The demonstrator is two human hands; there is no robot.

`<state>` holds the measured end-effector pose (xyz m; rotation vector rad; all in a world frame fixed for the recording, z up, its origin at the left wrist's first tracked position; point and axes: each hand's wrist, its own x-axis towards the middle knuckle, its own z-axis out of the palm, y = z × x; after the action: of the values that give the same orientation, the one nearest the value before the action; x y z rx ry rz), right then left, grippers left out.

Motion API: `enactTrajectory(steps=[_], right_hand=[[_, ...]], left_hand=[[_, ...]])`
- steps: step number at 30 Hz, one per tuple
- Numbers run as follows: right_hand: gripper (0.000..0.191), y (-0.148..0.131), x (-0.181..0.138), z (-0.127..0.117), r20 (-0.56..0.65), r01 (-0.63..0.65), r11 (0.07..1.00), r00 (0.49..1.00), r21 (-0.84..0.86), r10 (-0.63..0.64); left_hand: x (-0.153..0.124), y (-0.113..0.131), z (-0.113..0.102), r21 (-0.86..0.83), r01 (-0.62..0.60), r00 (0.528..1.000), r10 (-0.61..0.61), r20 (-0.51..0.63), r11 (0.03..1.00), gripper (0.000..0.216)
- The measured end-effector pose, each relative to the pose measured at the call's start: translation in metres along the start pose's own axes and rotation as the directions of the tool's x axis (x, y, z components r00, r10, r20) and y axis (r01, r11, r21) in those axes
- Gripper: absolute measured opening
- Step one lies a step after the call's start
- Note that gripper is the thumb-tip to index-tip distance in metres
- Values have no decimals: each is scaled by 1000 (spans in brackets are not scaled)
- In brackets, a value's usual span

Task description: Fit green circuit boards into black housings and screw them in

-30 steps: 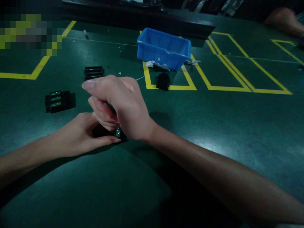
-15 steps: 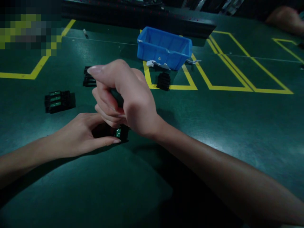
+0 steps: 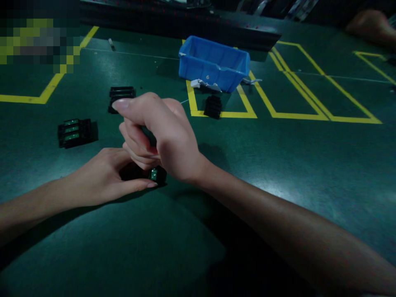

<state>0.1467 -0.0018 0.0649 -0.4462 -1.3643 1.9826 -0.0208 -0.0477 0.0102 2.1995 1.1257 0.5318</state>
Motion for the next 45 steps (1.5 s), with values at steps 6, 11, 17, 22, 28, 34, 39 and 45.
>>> enactTrajectory(steps=[6,11,17,22,28,34,39,45], right_hand=[[55,1,0,1,-14,0,1000,1000,4,0],[55,1,-1,0,-23,-16,1000,1000,-7,16],[55,0,0,-1,-16,-15,999,1000,-32,15],[55,1,-1,-2,-6,-3,999,1000,-35,3],[55,2,-1,-2,9,21,1000,1000,-10,-21],[54,1,-1,-1,-14,-16,1000,1000,-22,15],[54,1,-1,-1,-22,-20,999,1000,-32,19],[55,1,0,-1,2,-5,1000,1000,-22,5]], left_hand=[[1,1,0,2,-8,1000,8,1,1000,34],[1,0,0,-6,-5,1000,5,-4,1000,33],[1,-1,0,1,-11,1000,11,3,1000,33],[1,-1,1,7,-26,1000,26,-7,1000,34],[1,0,0,17,-8,1000,8,7,1000,35],[1,-1,0,12,-13,1000,13,-5,1000,34],[0,-1,1,2,-17,1000,17,-3,1000,34],[1,-1,1,9,-16,1000,16,-2,1000,34]])
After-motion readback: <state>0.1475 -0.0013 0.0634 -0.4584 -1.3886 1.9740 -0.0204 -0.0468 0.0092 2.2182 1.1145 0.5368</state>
